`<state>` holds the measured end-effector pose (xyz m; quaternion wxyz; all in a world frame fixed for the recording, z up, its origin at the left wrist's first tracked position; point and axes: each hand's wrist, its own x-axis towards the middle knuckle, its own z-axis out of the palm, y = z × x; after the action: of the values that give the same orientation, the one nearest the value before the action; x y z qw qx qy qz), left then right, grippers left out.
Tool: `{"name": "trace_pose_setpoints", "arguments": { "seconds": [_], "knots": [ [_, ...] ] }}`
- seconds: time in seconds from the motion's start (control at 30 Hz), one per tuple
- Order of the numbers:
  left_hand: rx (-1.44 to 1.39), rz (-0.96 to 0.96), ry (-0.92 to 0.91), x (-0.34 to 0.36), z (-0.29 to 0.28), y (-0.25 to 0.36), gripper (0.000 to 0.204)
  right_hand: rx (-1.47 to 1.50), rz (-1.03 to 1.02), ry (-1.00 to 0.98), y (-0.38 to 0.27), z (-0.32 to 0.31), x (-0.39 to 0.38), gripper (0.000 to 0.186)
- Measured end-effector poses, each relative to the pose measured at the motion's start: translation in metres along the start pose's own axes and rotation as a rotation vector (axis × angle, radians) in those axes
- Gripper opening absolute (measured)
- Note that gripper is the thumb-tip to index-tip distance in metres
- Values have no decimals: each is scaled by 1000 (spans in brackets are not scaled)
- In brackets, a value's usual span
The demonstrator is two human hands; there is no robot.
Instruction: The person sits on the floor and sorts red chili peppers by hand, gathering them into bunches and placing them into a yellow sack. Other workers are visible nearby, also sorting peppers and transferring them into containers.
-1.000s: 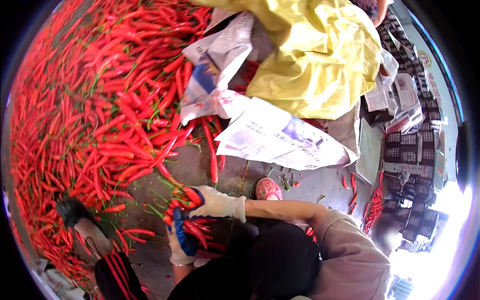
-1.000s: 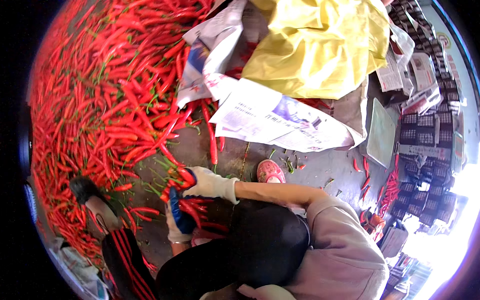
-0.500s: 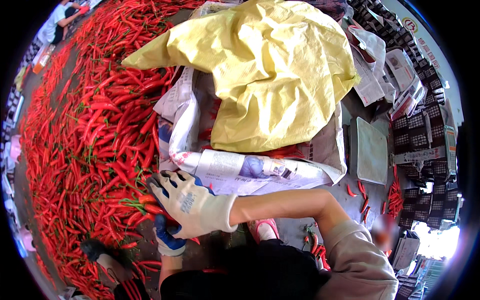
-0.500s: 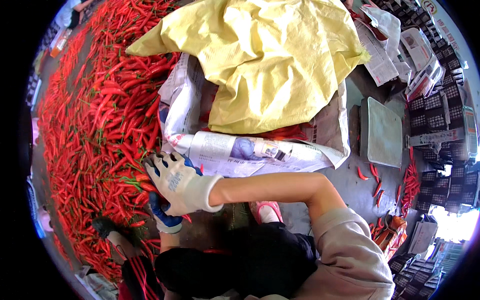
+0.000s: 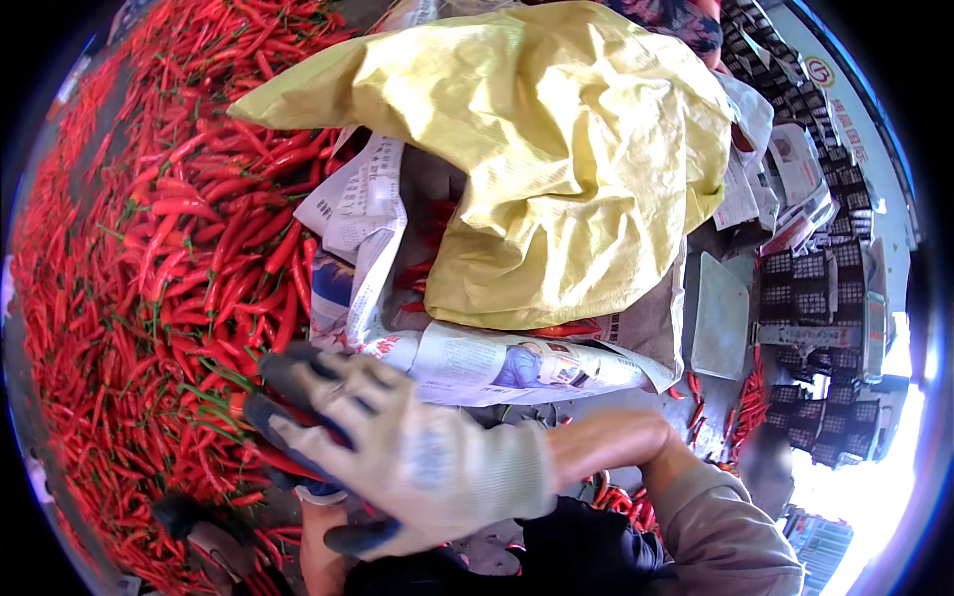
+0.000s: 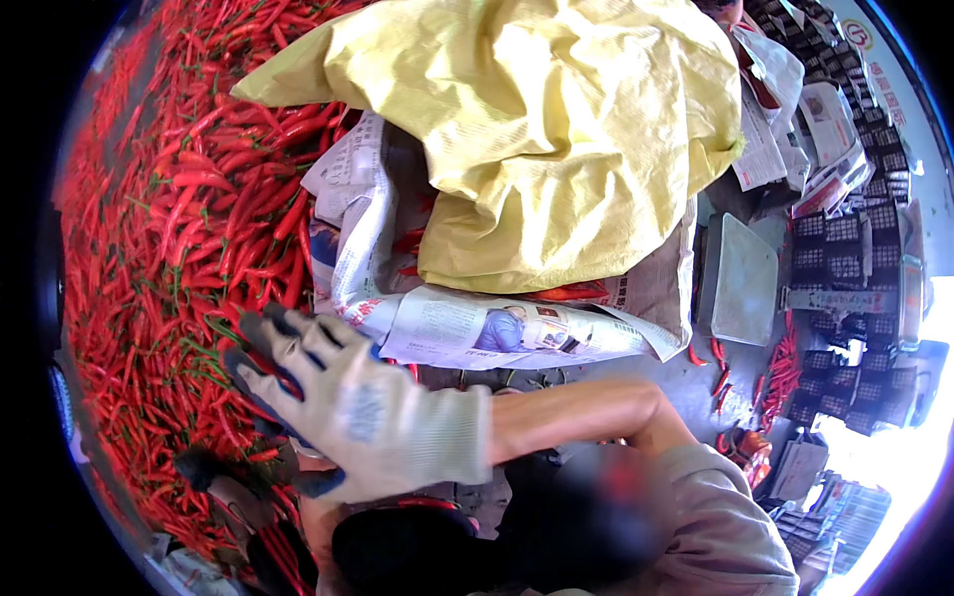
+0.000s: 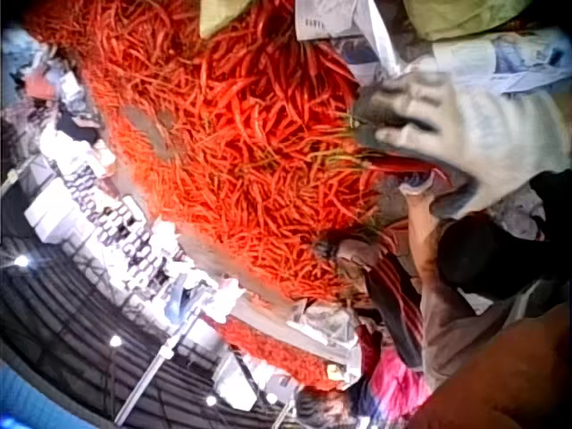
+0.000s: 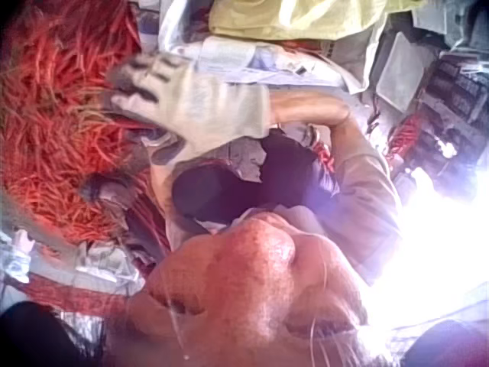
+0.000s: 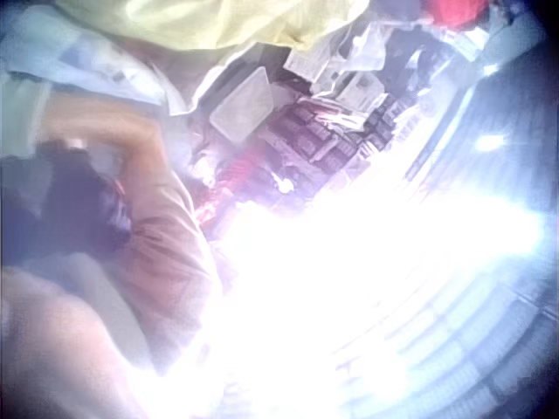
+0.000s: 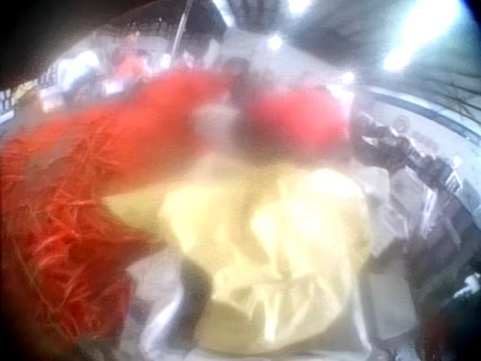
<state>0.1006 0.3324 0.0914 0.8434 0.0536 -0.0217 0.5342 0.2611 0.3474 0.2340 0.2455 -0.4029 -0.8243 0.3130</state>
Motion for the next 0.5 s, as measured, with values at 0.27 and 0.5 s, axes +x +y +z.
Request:
{"name": "trace_pose_setpoints", "arguments": {
  "seconds": [0.27,0.5],
  "knots": [
    [-72,-60,2,8,53,11,50,-1167,670,473,144,-111,-29,104],
    [8,-133,155,-12,120,-2,61,-682,670,624,166,-191,-109,42]
  ]
}}
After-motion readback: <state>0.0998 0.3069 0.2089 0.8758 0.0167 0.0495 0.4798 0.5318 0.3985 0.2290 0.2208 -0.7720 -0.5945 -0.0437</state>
